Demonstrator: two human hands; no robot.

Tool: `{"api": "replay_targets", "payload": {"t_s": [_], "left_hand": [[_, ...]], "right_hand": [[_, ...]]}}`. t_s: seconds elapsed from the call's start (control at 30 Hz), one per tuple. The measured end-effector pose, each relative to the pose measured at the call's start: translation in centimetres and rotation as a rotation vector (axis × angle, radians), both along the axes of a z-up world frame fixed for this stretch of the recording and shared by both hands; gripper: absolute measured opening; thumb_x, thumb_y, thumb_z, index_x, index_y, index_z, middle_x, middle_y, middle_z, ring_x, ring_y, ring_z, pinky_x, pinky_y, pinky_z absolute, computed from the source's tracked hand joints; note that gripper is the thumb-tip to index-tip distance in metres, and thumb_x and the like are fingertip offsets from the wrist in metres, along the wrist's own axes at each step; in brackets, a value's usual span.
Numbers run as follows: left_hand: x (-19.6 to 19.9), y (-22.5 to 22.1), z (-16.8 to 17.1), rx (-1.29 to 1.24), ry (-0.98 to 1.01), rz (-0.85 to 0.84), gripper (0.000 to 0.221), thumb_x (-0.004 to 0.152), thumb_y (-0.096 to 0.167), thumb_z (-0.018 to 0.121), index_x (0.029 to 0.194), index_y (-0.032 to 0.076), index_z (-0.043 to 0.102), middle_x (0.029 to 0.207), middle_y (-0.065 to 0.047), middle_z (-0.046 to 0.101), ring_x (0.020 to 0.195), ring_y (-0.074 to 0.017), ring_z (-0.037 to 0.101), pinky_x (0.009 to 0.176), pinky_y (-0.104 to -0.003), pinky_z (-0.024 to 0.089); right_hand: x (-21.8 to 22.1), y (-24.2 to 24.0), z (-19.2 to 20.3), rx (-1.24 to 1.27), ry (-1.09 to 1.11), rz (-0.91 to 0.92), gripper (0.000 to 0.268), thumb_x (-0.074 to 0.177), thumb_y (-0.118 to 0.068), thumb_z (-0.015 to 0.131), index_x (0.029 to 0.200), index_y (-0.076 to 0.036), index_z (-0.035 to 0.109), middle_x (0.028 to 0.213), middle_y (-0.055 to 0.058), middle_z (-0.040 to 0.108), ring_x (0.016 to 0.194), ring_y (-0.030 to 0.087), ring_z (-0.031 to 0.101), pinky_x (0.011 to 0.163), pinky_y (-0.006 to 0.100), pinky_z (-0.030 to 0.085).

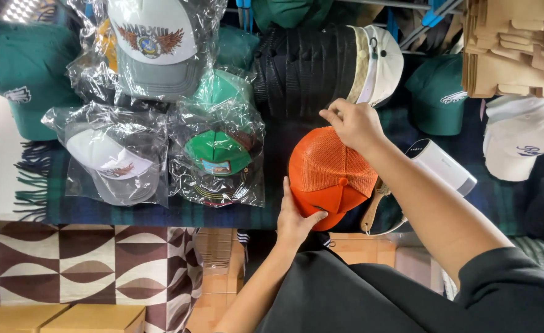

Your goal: Cleaning hats with a brush and heat gun before placing them into cardboard boxes.

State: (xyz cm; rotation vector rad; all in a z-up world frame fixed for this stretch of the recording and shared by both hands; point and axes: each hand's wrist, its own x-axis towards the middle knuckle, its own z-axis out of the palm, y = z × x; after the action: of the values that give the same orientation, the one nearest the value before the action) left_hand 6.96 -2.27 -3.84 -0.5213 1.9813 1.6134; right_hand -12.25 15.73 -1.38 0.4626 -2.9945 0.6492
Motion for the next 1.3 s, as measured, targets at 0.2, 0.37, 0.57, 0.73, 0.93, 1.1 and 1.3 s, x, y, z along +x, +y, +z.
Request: {"api": "replay_targets", "payload": {"t_s": [0.2,0.37,0.57,0.73,0.93,1.1,1.3], "left_hand": [[-0.1,-0.3,-0.8,0.004,0.002,-0.042,0.134,0.070,0.045,0.090,0.165,0.029,-0.002,0.152,-0.016,0.046,0.142,-0.0371,0.047,0.118,-0.049,0.042],[-0.1,-0.4,-0.8,-0.038,0.050,-0.078,0.132,0.071,0.049,0.087,0.165,0.026,-0.002,0.147,-0.017,0.048,0.137,-0.0394,0.051,0.114,-0.050,0.045],[0.3,-0.1,-1.7,-0.041,0.071,-0.076,0.132,0.073,0.049,0.086,0.165,0.024,-0.005,0.144,-0.019,0.048,0.135,-0.0427,0.053,0.112,-0.052,0.047],[0.3,-1.2,-1.1,-0.003,0.168,-0.085,0.140,0.067,0.049,0.090,0.165,0.020,-0.005,0.153,-0.022,0.032,0.144,-0.0471,0.037,0.116,-0.055,0.040],[-0.9,-2.4,3.7,0.124,0.218,-0.037,0.136,0.065,0.055,0.088,0.165,0.013,0.005,0.163,-0.024,0.016,0.152,-0.0471,0.021,0.120,-0.059,0.030],[-1.7,0.2,5.7,0.110,0.274,0.008,0.122,0.079,0.053,0.080,0.165,0.010,0.005,0.163,-0.030,0.007,0.152,-0.0527,0.011,0.120,-0.065,0.022],[-3.3,1.4,5.2,0.061,0.329,0.090,0.108,0.090,0.048,0.071,0.164,0.007,0.005,0.162,-0.033,0.009,0.152,-0.0523,0.010,0.121,-0.063,0.019]], "right_hand": [[-1.5,1.1,-2.6,0.003,0.031,-0.007,0.027,0.109,-0.046,0.065,0.096,-0.024,0.073,0.059,-0.005,0.064,0.062,0.022,0.071,0.062,0.035,0.057],[-1.5,0.4,-1.8,-0.057,0.032,0.019,0.025,0.108,-0.039,0.067,0.094,-0.020,0.074,0.053,0.001,0.061,0.059,0.027,0.069,0.063,0.038,0.057],[-0.6,0.2,0.3,0.017,0.095,0.059,0.021,0.107,-0.038,0.068,0.100,-0.018,0.074,0.055,0.001,0.063,0.059,0.027,0.070,0.063,0.038,0.057],[0.0,0.5,2.2,-0.033,0.091,0.075,0.018,0.107,-0.032,0.067,0.113,-0.015,0.071,0.083,0.007,0.072,0.082,0.031,0.072,0.079,0.046,0.057],[7.9,1.1,4.4,-0.070,0.155,0.157,0.030,0.103,-0.020,0.066,0.127,-0.003,0.067,0.123,0.018,0.066,0.121,0.042,0.061,0.105,0.052,0.047],[11.4,0.3,2.5,-0.013,0.230,0.187,0.049,0.105,-0.026,0.059,0.146,0.002,0.056,0.150,0.022,0.054,0.140,0.043,0.048,0.115,0.051,0.037],[11.2,0.1,2.2,0.028,0.200,0.154,0.056,0.108,-0.029,0.047,0.155,0.001,0.045,0.160,0.020,0.044,0.148,0.040,0.037,0.120,0.049,0.026]]}}
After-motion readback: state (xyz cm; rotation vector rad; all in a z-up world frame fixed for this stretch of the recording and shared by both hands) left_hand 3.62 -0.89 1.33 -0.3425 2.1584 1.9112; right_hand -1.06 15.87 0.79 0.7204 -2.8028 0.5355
